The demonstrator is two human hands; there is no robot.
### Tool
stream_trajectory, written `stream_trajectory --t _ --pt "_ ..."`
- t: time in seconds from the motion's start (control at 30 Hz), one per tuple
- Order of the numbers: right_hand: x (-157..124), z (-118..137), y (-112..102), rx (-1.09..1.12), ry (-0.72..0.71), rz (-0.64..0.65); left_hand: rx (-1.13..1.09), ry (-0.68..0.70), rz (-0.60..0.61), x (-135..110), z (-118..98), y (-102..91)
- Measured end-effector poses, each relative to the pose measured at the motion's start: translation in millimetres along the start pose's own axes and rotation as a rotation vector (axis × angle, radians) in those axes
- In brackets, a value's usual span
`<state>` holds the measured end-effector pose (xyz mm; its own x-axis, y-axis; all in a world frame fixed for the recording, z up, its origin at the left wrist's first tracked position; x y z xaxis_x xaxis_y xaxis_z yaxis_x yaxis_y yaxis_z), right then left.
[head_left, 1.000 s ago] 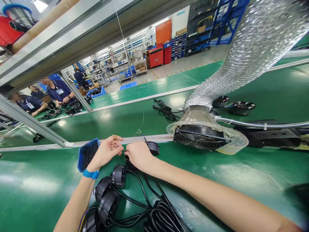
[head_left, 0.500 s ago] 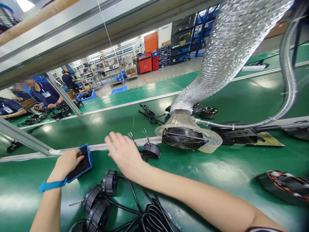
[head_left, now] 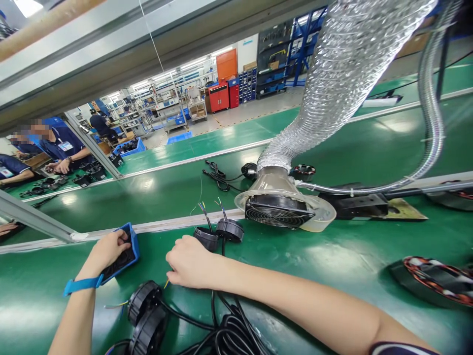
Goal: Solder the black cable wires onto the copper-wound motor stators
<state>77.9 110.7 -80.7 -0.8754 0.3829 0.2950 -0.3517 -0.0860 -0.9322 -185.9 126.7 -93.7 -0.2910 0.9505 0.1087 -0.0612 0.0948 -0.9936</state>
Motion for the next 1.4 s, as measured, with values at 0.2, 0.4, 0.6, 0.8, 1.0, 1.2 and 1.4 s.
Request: stream_trajectory --t 0.2,0.4,0.6,0.8,1.0,1.2,1.4 --pt "-2.9 2.4 2.1 -0.005 0.006 0.066 -0.039 0.030 -0.105 -0.3 -2.3 -8.7" --pt "2.9 -19.4 -17.8 0.004 0.255 -0.171 -0.093 -0.012 -0.193 -0.6 -1.1 -18.9" --pt "2.3 -20.1 -12.4 0.268 0.261 -0.422 -0.106 -0.045 -0.245 -0.6 1.6 -25.2" --pt "2.8 -32.8 13.2 0.871 0.345 -0.626 -0.070 -0.047 -0.265 -3.0 1.4 -28.7" --pt "1.1 -55.6 22.0 0.890 0.529 -0.722 -0.080 -0.021 -0.280 -3.0 0.3 -29.7" --pt "4.0 -57.8 23.6 0.904 0.534 -0.646 -0.099 -0.039 -0.252 0.1 6.6 -23.1" --pt "3.0 -57.1 23.2 0.945 0.546 -0.631 -0.067 -0.032 -0.265 -0.2 5.4 -26.2"
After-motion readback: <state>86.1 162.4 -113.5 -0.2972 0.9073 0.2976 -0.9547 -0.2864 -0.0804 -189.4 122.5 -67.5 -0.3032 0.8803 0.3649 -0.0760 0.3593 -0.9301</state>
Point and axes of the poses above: each hand's wrist, its own x-axis towards the middle knuckle, its own y-axis out of the palm, z = x × y, the point moved 7 cm from there along x, towards the middle knuckle, and after that the axes turned 12 degrees about -z, right-handed, at the moved point
